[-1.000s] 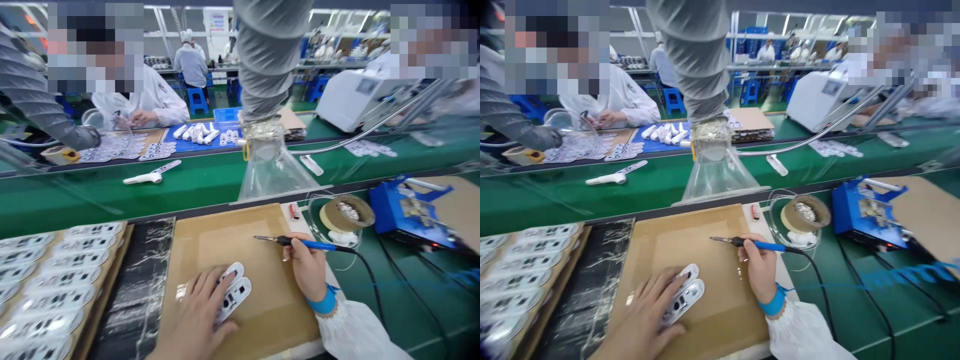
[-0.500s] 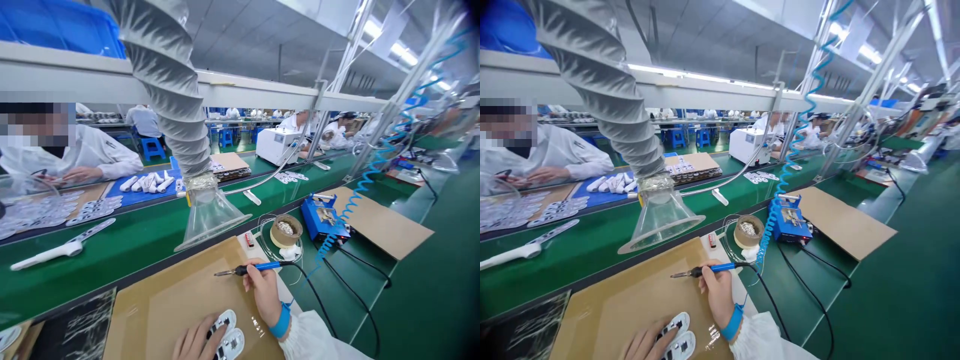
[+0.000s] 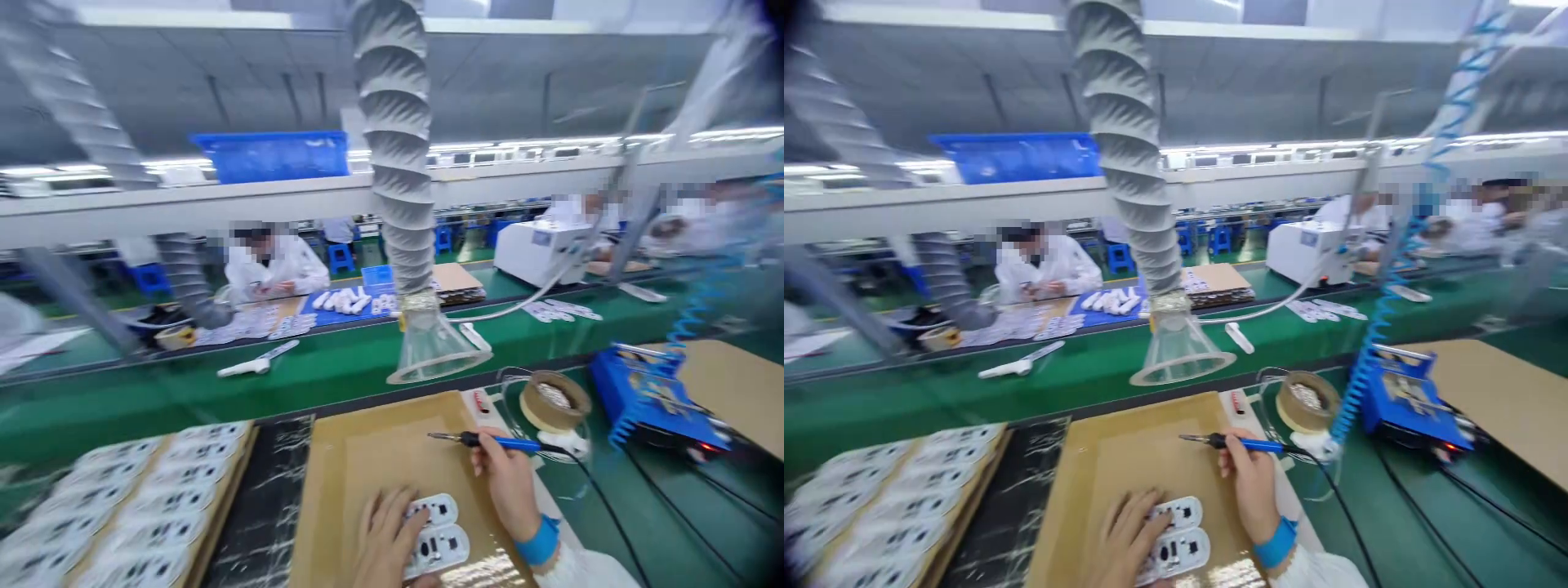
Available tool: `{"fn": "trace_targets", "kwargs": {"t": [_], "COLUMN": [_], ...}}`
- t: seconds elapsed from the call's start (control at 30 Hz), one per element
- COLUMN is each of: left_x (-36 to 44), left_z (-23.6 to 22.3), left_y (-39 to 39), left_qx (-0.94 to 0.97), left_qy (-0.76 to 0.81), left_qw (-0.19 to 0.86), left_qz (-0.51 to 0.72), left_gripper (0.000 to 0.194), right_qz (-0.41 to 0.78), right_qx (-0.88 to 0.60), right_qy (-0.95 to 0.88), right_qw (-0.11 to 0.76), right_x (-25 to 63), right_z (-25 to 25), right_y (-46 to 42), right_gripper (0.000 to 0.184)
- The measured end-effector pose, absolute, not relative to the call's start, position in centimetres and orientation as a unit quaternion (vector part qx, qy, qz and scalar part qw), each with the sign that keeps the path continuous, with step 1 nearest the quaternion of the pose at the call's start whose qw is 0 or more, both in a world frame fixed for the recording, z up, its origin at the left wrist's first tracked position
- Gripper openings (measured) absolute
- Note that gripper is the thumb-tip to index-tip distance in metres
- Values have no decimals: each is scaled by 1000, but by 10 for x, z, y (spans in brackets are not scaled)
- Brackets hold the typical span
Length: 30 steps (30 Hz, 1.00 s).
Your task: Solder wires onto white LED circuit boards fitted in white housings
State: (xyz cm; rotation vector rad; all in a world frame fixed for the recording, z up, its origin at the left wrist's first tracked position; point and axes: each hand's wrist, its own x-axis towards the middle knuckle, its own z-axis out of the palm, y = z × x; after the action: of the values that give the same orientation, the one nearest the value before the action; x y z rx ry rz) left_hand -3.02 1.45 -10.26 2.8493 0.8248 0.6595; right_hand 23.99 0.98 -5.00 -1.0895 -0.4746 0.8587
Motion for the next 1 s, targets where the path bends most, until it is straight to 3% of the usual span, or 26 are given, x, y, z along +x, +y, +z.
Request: {"fn": "trace_targets", "kwargs": {"t": [0.2, 0.43, 0.5, 0.6, 0.63, 0.7, 0.8, 1.0], "left_x": [-36, -23, -26, -38, -43, -50, -35, 76], "left_z": [-106, -116, -114, -90, -76, -43, -1, 17], "left_y": [5, 4, 3, 7, 15, 46, 124, 265], "left_qx": [916, 908, 908, 871, 839, 789, 759, 800], "left_qy": [319, 326, 322, 370, 416, 474, 497, 442], "left_qw": [164, 181, 186, 197, 193, 184, 198, 209], "left_qz": [178, 193, 194, 256, 292, 345, 371, 348], "left_gripper": [83, 66, 71, 77, 66, 48, 37, 28], "right_qz": [417, 440, 428, 395, 383, 358, 320, 263], "right_qx": [-509, -505, -496, -503, -508, -510, -513, -554], "right_qy": [-204, -193, -189, -205, -213, -222, -248, -258], "right_qw": [725, 717, 732, 741, 742, 750, 757, 747], "right_x": [250, 257, 257, 259, 260, 265, 271, 259], "right_z": [-69, -80, -78, -70, -66, -61, -59, -63], "right_y": [5, 6, 7, 5, 4, 1, -5, -6], "right_gripper": [60, 53, 52, 51, 49, 45, 40, 39]}}
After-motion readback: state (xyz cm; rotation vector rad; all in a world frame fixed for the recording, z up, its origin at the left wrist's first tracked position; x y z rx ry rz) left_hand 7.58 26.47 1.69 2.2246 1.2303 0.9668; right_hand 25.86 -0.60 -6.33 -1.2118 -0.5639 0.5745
